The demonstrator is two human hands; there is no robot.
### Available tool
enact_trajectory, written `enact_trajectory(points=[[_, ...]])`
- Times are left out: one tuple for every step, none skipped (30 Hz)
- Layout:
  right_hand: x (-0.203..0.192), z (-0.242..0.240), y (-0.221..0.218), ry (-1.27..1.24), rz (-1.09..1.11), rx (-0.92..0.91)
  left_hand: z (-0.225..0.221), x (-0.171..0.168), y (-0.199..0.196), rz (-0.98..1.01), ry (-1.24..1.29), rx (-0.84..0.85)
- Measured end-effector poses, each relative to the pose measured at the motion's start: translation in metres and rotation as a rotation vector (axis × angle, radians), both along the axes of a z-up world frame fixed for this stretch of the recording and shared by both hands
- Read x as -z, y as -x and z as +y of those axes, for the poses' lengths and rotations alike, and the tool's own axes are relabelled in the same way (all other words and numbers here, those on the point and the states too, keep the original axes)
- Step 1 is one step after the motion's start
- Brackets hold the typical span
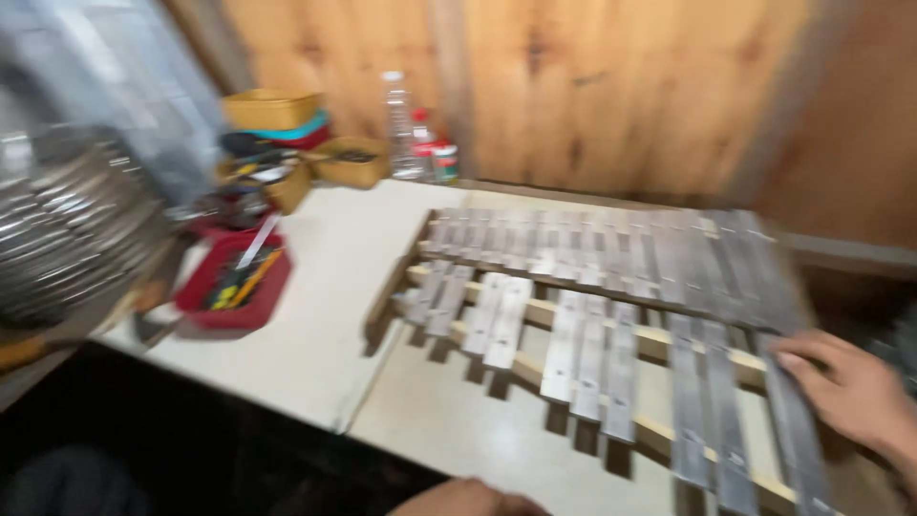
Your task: Repairing a glockenspiel by adjusting and securing the metal bars using a screwdriver
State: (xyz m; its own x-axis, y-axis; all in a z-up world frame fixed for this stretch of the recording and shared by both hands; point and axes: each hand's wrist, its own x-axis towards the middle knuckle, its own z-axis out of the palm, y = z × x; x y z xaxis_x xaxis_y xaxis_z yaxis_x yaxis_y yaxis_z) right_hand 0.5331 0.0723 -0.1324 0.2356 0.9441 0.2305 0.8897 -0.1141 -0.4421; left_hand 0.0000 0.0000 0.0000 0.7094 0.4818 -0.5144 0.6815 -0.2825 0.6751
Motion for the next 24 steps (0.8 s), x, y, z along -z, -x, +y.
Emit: enact_trajectory(points=[[0.032, 0.014, -0.019, -0.002, 0.005, -0.048, -0.001, -0.016, 0.011, 0.005, -0.002, -0.048], [0.064, 0.032, -0.038, -0.190, 0.120, -0.142, -0.002, -0.032, 0.022, 0.032, -0.042, -0.242], [0.096, 0.043, -0.063, -0.378, 0.238, -0.211, -0.001, -0.048, 0.029, 0.056, -0.085, -0.415], [0.099, 0.065, -0.059, -0.379, 0.245, -0.239, 0.019, -0.017, 0.050, 0.058, -0.089, -0.444], [0.100, 0.078, -0.059, -0.370, 0.265, -0.245, 0.040, 0.013, 0.070, -0.291, -0.078, -0.674], [0.102, 0.091, -0.059, -0.360, 0.284, -0.251, 0.061, 0.044, 0.090, -0.652, -0.069, -0.886], [0.104, 0.099, -0.059, -0.359, 0.284, -0.259, 0.072, 0.033, 0.110, -0.654, -0.071, -0.894], [0.105, 0.108, -0.059, -0.344, 0.311, -0.254, 0.083, 0.023, 0.129, -0.482, -0.308, -1.063], [0.108, 0.110, -0.061, -0.329, 0.339, -0.238, 0.095, 0.012, 0.147, -0.297, -0.543, -1.208], [0.110, 0.112, -0.063, -0.328, 0.340, -0.236, 0.136, 0.040, 0.188, -0.296, -0.542, -1.206], [0.112, 0.109, -0.066, -0.314, 0.365, -0.212, 0.174, 0.066, 0.227, -0.169, -0.745, -1.296], [0.114, 0.106, -0.070, -0.300, 0.392, -0.188, 0.209, 0.091, 0.264, -0.038, -0.949, -1.376], [0.116, 0.100, -0.073, -0.303, 0.391, -0.172, 0.226, 0.096, 0.285, -0.043, -0.948, -1.360], [0.117, 0.095, -0.075, -0.292, 0.418, -0.143, 0.243, 0.101, 0.306, 0.086, -1.031, -1.383], [0.119, 0.089, -0.078, -0.282, 0.446, -0.111, 0.262, 0.106, 0.326, 0.216, -1.114, -1.400], [0.121, 0.082, -0.079, -0.285, 0.446, -0.095, 0.264, 0.102, 0.328, 0.208, -1.115, -1.384], [0.121, 0.076, -0.081, -0.275, 0.470, -0.065, 0.266, 0.100, 0.329, 0.140, -1.313, -1.318], [0.121, 0.070, -0.084, -0.266, 0.494, -0.035, 0.268, 0.098, 0.330, 0.067, -1.507, -1.245], [0.078, 0.066, -0.059, -0.267, 0.483, -0.003, 0.265, 0.088, 0.332, 0.042, -1.492, -1.223], [0.036, 0.055, -0.029, -0.211, 0.418, 0.001, 0.264, 0.078, 0.333, 0.245, -1.257, -1.248], [-0.007, 0.027, 0.000, -0.157, 0.352, 0.026, 0.271, 0.070, 0.327, 0.428, -1.020, -1.236], [-0.045, 0.017, 0.024, -0.160, 0.338, 0.079, 0.285, 0.081, 0.337, 0.395, -1.012, -1.192], [-0.080, 0.007, 0.053, 0.034, 0.149, 0.161, 0.300, 0.089, 0.350, 0.632, -0.939, -1.167], [-0.113, -0.007, 0.084, 0.233, -0.030, 0.247, 0.316, 0.097, 0.362, 0.867, -0.868, -1.132]])
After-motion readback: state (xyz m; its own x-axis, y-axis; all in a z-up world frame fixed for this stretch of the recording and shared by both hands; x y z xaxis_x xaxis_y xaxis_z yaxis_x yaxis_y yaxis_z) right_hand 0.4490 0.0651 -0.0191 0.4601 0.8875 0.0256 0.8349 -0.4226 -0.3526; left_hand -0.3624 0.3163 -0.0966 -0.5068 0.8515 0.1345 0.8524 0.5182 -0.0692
